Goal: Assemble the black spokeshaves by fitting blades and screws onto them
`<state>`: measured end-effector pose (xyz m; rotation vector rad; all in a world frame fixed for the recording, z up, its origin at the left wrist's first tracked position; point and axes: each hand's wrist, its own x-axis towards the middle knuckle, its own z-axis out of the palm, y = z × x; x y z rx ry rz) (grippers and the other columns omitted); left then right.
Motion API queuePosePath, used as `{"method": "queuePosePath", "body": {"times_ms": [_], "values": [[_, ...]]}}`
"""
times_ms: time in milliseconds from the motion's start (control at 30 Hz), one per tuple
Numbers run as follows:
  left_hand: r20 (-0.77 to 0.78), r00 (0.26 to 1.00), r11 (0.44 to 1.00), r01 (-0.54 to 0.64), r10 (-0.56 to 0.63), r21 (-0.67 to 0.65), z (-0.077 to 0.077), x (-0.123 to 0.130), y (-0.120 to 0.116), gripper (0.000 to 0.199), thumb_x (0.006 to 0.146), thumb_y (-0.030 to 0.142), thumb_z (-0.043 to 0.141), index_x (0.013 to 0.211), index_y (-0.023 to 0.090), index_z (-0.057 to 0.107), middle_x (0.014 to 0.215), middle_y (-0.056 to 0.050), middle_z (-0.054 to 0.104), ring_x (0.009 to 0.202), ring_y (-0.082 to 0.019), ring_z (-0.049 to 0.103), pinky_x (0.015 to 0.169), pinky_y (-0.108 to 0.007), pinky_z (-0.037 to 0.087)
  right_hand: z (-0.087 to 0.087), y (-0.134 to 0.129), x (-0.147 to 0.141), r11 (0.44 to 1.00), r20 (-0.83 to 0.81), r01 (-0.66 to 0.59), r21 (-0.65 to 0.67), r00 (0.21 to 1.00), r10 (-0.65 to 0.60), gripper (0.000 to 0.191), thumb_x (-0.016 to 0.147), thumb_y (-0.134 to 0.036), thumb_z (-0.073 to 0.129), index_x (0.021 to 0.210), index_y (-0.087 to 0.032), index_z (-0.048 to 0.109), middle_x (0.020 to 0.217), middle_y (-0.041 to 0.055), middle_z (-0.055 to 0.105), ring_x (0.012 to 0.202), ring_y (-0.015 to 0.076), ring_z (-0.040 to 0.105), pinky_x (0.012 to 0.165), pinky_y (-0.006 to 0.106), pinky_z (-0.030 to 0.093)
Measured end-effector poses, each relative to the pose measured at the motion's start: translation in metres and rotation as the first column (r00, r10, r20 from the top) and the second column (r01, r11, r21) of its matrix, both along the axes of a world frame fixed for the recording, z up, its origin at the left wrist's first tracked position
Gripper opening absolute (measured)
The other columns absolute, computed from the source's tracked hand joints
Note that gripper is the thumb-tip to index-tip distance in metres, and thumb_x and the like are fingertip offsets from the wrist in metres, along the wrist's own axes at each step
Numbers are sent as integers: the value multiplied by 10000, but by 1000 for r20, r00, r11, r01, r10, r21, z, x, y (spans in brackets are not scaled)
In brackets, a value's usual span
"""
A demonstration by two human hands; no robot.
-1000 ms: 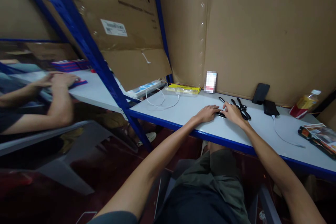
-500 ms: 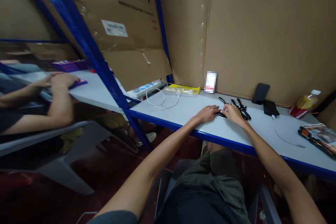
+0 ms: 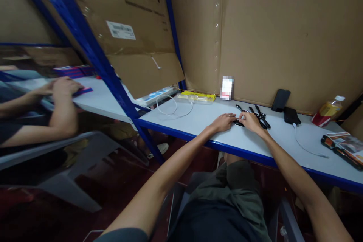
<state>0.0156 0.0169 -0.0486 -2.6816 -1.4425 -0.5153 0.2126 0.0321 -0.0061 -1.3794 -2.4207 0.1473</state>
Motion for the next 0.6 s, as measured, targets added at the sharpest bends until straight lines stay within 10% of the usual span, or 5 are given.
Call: {"method": "queuePosePath", "body": {"times_ms": [600], "values": [[-4, 1000, 1000, -3, 3, 6, -1, 1, 0, 523, 929, 89, 402, 1398, 209, 598, 1511, -89, 546, 1407, -231, 507, 1170, -393, 413, 0, 2, 5, 1000, 111, -16, 11, 994, 15, 225, 970, -362, 611, 1053, -183, 720, 1063, 107, 743, 971, 224, 675, 795, 272, 417]]}}
